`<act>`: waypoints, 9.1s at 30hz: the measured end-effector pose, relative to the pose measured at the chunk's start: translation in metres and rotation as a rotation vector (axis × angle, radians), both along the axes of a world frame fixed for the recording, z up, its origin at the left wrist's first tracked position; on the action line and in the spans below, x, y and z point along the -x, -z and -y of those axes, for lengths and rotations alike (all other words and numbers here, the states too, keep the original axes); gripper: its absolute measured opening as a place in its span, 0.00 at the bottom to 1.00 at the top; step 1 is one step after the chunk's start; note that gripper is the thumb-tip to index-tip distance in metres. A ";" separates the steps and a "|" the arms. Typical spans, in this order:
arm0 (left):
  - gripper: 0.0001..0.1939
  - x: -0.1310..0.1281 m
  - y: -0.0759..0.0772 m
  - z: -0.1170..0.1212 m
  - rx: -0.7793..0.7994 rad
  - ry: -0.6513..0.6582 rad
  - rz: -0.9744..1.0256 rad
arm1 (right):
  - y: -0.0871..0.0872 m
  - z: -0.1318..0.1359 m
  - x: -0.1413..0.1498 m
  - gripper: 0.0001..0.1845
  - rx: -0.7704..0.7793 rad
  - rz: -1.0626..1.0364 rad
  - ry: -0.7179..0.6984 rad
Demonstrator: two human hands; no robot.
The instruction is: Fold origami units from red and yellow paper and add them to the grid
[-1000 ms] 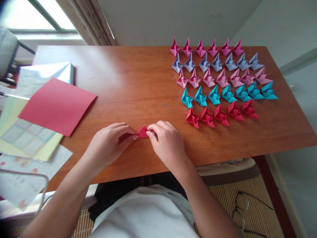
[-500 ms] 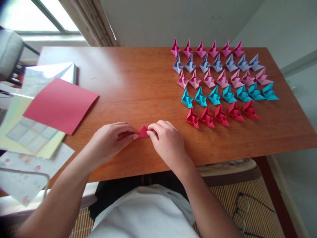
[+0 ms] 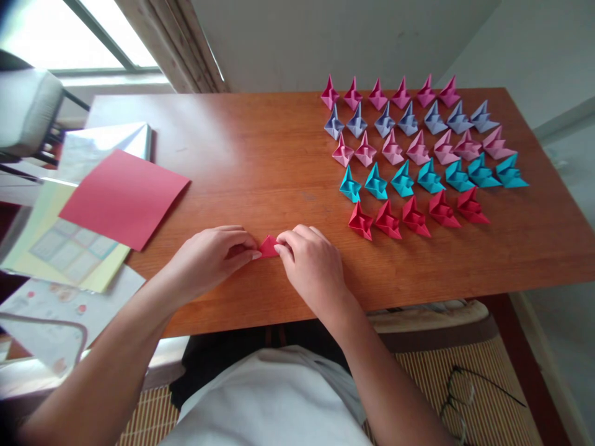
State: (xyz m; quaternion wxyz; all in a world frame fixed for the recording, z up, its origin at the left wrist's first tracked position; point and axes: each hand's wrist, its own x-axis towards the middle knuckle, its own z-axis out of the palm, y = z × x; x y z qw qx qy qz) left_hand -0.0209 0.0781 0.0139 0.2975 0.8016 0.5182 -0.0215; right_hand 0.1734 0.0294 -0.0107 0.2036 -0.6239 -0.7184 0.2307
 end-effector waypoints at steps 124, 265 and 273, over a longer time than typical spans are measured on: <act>0.09 -0.025 0.032 0.043 -0.494 -0.215 0.283 | -0.002 -0.007 -0.004 0.11 0.013 0.103 -0.021; 0.18 0.001 0.017 0.051 -0.554 0.037 0.057 | 0.006 0.028 0.000 0.08 -0.217 0.045 -0.084; 0.16 -0.006 0.018 0.031 -0.452 0.046 0.108 | 0.013 0.024 -0.003 0.14 -0.189 0.001 -0.068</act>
